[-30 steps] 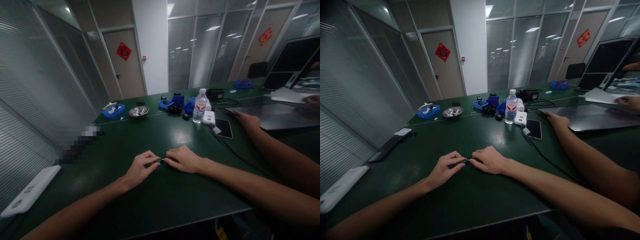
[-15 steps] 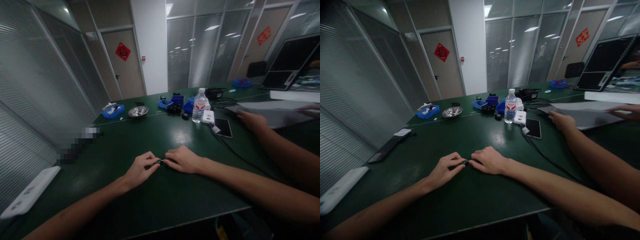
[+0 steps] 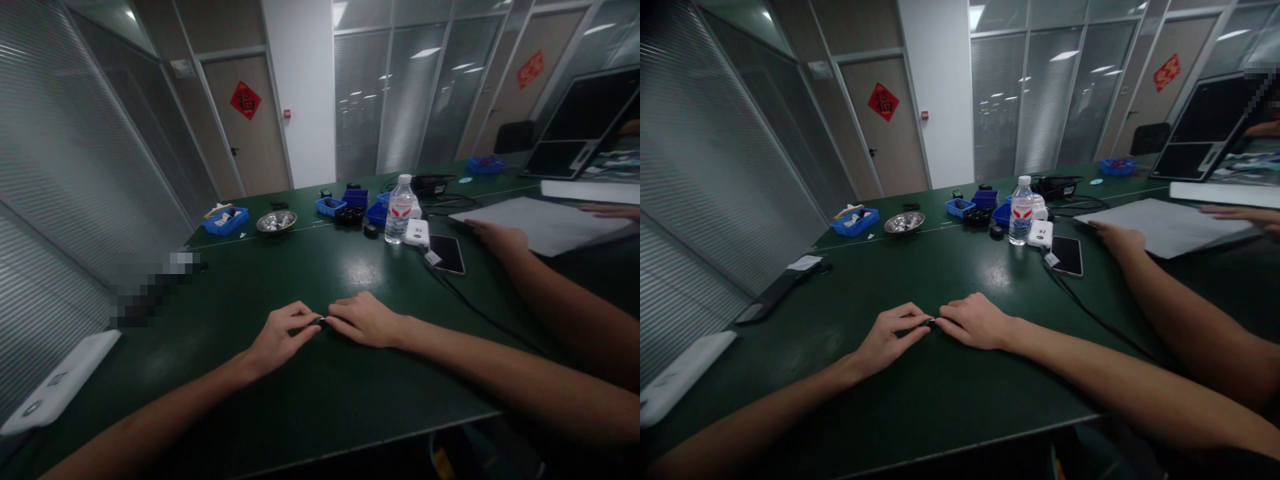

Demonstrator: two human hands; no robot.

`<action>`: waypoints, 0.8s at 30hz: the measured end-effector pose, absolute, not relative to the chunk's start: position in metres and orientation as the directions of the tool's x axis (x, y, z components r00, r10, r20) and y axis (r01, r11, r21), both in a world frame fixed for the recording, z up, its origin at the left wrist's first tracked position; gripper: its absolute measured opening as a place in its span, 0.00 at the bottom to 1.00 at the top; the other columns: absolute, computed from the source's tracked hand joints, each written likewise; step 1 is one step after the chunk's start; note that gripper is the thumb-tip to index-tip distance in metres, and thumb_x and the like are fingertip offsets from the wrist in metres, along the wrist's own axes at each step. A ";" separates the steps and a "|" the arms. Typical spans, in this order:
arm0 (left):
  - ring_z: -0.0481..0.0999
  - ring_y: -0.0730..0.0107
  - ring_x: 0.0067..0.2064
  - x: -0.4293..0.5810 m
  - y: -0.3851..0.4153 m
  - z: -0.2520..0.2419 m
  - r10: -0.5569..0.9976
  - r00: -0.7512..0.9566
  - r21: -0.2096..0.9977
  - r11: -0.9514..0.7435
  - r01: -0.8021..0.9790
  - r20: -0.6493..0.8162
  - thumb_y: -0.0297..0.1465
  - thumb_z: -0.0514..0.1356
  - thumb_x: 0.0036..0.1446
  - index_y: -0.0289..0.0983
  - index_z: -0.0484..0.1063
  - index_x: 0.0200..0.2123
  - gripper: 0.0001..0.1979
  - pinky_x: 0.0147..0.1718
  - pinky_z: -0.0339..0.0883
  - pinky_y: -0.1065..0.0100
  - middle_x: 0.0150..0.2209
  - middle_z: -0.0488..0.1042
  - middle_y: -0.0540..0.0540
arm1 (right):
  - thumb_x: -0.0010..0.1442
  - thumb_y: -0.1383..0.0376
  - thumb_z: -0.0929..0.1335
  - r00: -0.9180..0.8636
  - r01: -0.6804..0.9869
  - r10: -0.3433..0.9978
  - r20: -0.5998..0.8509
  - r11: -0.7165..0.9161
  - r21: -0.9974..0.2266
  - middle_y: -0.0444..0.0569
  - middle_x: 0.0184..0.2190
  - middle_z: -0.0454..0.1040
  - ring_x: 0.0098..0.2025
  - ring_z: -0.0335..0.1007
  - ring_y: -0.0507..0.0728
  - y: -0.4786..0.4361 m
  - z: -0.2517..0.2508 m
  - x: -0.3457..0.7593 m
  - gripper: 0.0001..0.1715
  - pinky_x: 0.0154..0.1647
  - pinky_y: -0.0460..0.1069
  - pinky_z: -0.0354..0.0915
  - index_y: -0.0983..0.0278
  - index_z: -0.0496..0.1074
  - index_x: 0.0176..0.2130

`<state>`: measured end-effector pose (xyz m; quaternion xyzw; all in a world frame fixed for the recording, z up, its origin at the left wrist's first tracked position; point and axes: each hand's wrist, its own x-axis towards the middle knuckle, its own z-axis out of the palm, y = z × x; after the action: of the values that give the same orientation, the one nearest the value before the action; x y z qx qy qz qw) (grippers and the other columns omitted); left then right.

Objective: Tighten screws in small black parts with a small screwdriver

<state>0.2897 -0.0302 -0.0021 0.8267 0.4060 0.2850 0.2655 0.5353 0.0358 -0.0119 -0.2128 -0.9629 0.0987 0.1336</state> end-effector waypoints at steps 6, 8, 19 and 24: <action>0.73 0.68 0.42 0.291 -0.031 -0.005 0.841 0.475 0.665 -0.512 0.545 0.259 0.33 0.57 0.68 0.39 0.79 0.48 0.11 0.40 0.69 0.68 0.44 0.74 0.45 | 0.75 0.53 0.55 -0.871 0.395 0.444 0.209 0.887 -0.238 0.45 0.31 0.72 0.27 0.61 0.50 0.038 -0.013 0.534 0.23 0.30 0.47 0.51 0.64 0.69 0.39; 0.73 0.68 0.41 0.290 -0.031 -0.007 0.847 0.460 0.656 -0.510 0.556 0.268 0.33 0.58 0.68 0.39 0.78 0.49 0.11 0.39 0.69 0.68 0.43 0.74 0.45 | 0.75 0.53 0.56 -0.872 0.394 0.442 0.211 0.889 -0.236 0.45 0.31 0.71 0.27 0.61 0.50 0.039 -0.014 0.534 0.23 0.30 0.47 0.51 0.64 0.69 0.39; 0.73 0.67 0.44 0.289 -0.029 -0.012 0.824 0.519 0.598 -0.539 0.594 0.228 0.32 0.60 0.66 0.40 0.77 0.51 0.12 0.43 0.70 0.67 0.46 0.72 0.46 | 0.72 0.56 0.59 -0.885 0.383 0.416 0.207 0.906 -0.183 0.44 0.30 0.71 0.25 0.57 0.49 0.034 -0.009 0.534 0.18 0.29 0.47 0.48 0.64 0.70 0.40; 0.73 0.67 0.44 0.289 -0.030 -0.011 0.807 0.550 0.591 -0.556 0.585 0.216 0.33 0.58 0.68 0.40 0.76 0.53 0.13 0.42 0.70 0.66 0.47 0.72 0.45 | 0.72 0.57 0.59 -0.888 0.380 0.411 0.206 0.908 -0.175 0.45 0.31 0.72 0.27 0.60 0.50 0.033 -0.011 0.533 0.16 0.29 0.47 0.50 0.63 0.70 0.41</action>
<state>0.2892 -0.0295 -0.0107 0.8491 0.4097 0.2392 0.2323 0.5334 0.0328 -0.0109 -0.2040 -0.9694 0.0650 0.1200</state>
